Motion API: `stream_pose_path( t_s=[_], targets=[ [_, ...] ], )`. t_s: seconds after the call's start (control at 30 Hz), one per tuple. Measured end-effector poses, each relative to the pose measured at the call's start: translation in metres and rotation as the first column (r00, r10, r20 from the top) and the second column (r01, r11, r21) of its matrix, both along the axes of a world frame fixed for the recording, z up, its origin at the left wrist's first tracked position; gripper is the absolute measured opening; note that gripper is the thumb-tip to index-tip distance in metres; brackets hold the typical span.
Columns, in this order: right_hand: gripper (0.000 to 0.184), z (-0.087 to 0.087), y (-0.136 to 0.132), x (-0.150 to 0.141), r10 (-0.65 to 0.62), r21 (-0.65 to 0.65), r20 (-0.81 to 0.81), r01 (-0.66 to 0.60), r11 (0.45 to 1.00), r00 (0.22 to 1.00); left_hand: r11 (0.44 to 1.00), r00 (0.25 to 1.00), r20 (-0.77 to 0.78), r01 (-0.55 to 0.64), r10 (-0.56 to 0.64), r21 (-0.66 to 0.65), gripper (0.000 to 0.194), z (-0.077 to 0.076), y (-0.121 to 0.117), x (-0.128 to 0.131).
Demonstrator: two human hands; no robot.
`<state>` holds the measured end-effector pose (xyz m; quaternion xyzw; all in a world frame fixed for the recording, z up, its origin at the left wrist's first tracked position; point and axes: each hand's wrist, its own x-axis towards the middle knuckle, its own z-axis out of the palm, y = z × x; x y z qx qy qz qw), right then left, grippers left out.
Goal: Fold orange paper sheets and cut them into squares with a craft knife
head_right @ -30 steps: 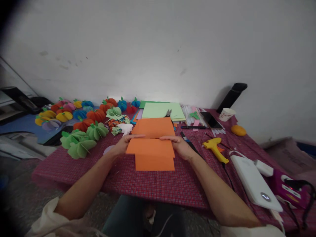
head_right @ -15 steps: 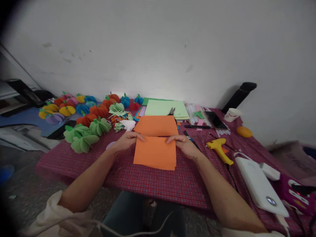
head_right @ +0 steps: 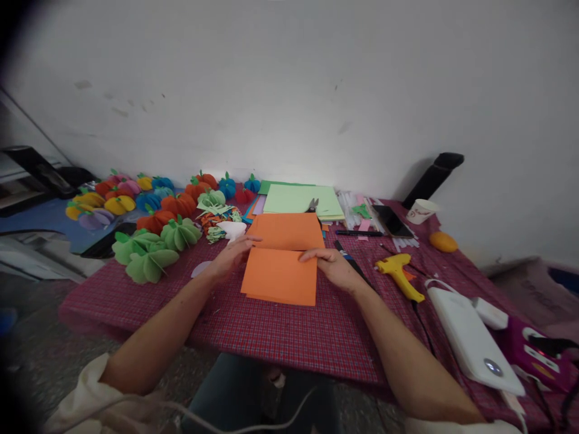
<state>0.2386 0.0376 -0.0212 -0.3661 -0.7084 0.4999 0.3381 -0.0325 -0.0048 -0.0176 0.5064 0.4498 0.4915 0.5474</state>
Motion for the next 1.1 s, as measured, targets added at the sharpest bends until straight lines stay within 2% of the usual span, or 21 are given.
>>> stream_pose_path(
  t_s=[0.17,0.27,0.4,0.5,0.57,0.67,0.73,0.83,0.87,0.93,1.03,1.1],
  targets=[
    [0.018,-0.003,0.001,0.000,0.012,0.104,0.048,-0.017,0.994,0.999,0.998,0.988,-0.151,-0.049,0.042,-0.039,0.056,-0.008,0.004,0.000],
    [0.021,-0.004,0.000,0.000,0.040,0.157,0.082,-0.052,0.986,0.996,0.998,0.972,-0.228,-0.059,0.055,-0.011,0.054,-0.008,0.005,-0.001],
    [0.022,-0.003,-0.003,-0.005,0.072,0.184,0.117,-0.092,0.979,0.991,0.999,0.949,-0.314,0.029,-0.021,0.020,0.045,-0.006,0.003,0.001],
    [0.020,-0.002,-0.005,-0.009,0.087,0.146,0.111,-0.103,0.984,0.990,0.993,0.921,-0.377,0.118,-0.102,0.019,0.041,-0.003,0.003,0.002],
    [0.018,-0.001,-0.005,-0.009,0.075,0.081,0.065,-0.080,0.994,0.995,0.986,0.892,-0.429,0.164,-0.142,0.015,0.040,0.004,0.006,0.004],
    [0.016,0.001,-0.006,-0.006,0.019,-0.086,-0.085,-0.027,0.996,0.996,0.966,0.853,-0.466,0.257,-0.236,-0.019,0.041,0.030,0.013,0.005],
    [0.015,0.004,-0.008,-0.002,-0.027,-0.195,-0.177,-0.008,0.981,0.984,0.923,0.817,-0.441,0.376,-0.372,-0.082,0.040,0.052,0.017,0.006],
    [0.016,0.008,-0.009,0.000,-0.011,-0.243,-0.191,-0.037,0.969,0.981,0.805,0.691,-0.425,0.559,-0.584,-0.198,0.032,0.072,0.022,0.007],
    [0.017,0.009,-0.010,0.000,0.020,-0.243,-0.166,-0.061,0.968,0.986,0.773,0.662,-0.411,0.592,-0.627,-0.226,0.030,0.073,0.024,0.008],
    [0.018,0.008,-0.009,-0.002,0.082,-0.245,-0.105,-0.106,0.964,0.991,0.759,0.660,-0.379,0.597,-0.649,-0.261,0.029,0.065,0.026,0.009],
    [0.020,0.001,-0.007,-0.006,0.128,-0.215,-0.051,-0.136,0.967,0.990,0.799,0.694,-0.397,0.529,-0.601,-0.285,0.029,0.043,0.027,0.013],
    [0.021,-0.005,-0.005,-0.008,0.129,-0.195,-0.046,-0.136,0.971,0.991,0.813,0.684,-0.441,0.508,-0.582,-0.285,0.031,0.031,0.027,0.015]
  ],
)
